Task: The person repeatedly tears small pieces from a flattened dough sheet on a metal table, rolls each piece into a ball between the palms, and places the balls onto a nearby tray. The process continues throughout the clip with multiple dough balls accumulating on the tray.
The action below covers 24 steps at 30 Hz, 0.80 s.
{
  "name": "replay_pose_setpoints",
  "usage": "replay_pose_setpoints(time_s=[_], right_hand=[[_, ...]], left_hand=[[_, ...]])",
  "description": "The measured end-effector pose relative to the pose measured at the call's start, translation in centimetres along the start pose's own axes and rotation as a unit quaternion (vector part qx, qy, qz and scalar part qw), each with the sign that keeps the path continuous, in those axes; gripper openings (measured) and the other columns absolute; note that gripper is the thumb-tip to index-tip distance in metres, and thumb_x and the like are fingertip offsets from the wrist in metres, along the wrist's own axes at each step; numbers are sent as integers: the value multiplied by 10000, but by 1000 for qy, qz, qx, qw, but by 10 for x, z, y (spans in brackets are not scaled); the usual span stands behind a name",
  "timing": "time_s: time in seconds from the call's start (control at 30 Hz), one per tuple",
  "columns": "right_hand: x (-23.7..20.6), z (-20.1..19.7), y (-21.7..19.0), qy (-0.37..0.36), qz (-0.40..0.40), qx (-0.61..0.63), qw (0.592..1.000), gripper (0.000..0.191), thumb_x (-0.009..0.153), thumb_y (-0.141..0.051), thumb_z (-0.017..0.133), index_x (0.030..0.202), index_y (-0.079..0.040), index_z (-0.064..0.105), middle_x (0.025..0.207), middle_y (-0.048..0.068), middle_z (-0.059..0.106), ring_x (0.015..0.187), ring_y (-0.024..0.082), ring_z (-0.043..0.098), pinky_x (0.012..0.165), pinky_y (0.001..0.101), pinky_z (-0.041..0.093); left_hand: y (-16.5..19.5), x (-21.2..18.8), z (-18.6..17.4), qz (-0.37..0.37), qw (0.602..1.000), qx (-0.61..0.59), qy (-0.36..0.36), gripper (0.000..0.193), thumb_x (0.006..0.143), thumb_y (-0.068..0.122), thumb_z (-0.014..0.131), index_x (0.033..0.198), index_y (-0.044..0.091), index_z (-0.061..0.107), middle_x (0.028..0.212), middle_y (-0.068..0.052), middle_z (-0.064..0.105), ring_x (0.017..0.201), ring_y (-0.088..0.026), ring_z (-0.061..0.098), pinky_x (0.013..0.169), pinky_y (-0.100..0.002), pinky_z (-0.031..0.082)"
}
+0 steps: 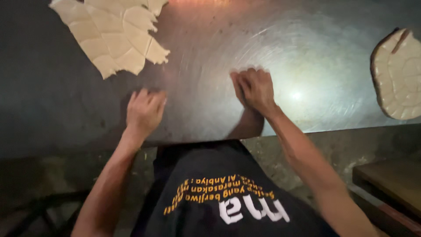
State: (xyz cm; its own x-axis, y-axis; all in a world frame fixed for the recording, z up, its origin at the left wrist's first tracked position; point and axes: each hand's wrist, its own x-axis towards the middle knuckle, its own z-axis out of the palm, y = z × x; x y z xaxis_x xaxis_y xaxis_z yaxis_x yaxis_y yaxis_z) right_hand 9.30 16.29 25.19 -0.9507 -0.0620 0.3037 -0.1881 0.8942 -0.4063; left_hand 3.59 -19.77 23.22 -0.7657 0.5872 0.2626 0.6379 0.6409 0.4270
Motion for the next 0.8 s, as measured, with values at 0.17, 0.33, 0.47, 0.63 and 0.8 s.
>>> replay_pose_setpoints(time_s=[0.17,0.33,0.47,0.63,0.8], right_hand=[[16,44,-32,9,-20,129,991,94,900,-32,682,983,-68,655,931,130,644,871,366,607,813,478,466],[-16,-2,-26,-67,-44,105,991,109,899,-115,748,876,-86,645,871,142,645,819,363,603,739,490,446],[20,13,-1,7,14,85,996,83,924,-93,734,963,-49,676,940,138,682,848,365,596,766,487,427],[13,55,-27,11,-9,125,992,82,910,-92,704,987,-84,679,1019,120,689,978,353,626,864,473,455],[-38,23,-41,-80,40,170,981,197,872,-103,721,1062,-63,690,1042,134,680,1015,367,614,913,491,450]], left_hand=[[51,18,50,-11,996,-70,49,229,889,164,770,1109,140,714,966,-86,693,893,-300,608,796,-431,479],[31,-7,-3,24,994,-108,-24,200,898,169,783,1078,121,711,892,-45,702,827,-273,617,739,-425,457],[-1,29,4,1,999,-10,37,205,903,169,778,1086,118,701,948,-50,716,875,-285,620,771,-435,462],[50,35,41,-33,994,-78,66,197,876,129,749,1066,109,700,1022,-137,702,894,-343,588,796,-440,468],[44,-17,0,56,996,-75,3,233,860,84,759,1086,50,717,973,-93,666,904,-309,609,830,-479,465]])
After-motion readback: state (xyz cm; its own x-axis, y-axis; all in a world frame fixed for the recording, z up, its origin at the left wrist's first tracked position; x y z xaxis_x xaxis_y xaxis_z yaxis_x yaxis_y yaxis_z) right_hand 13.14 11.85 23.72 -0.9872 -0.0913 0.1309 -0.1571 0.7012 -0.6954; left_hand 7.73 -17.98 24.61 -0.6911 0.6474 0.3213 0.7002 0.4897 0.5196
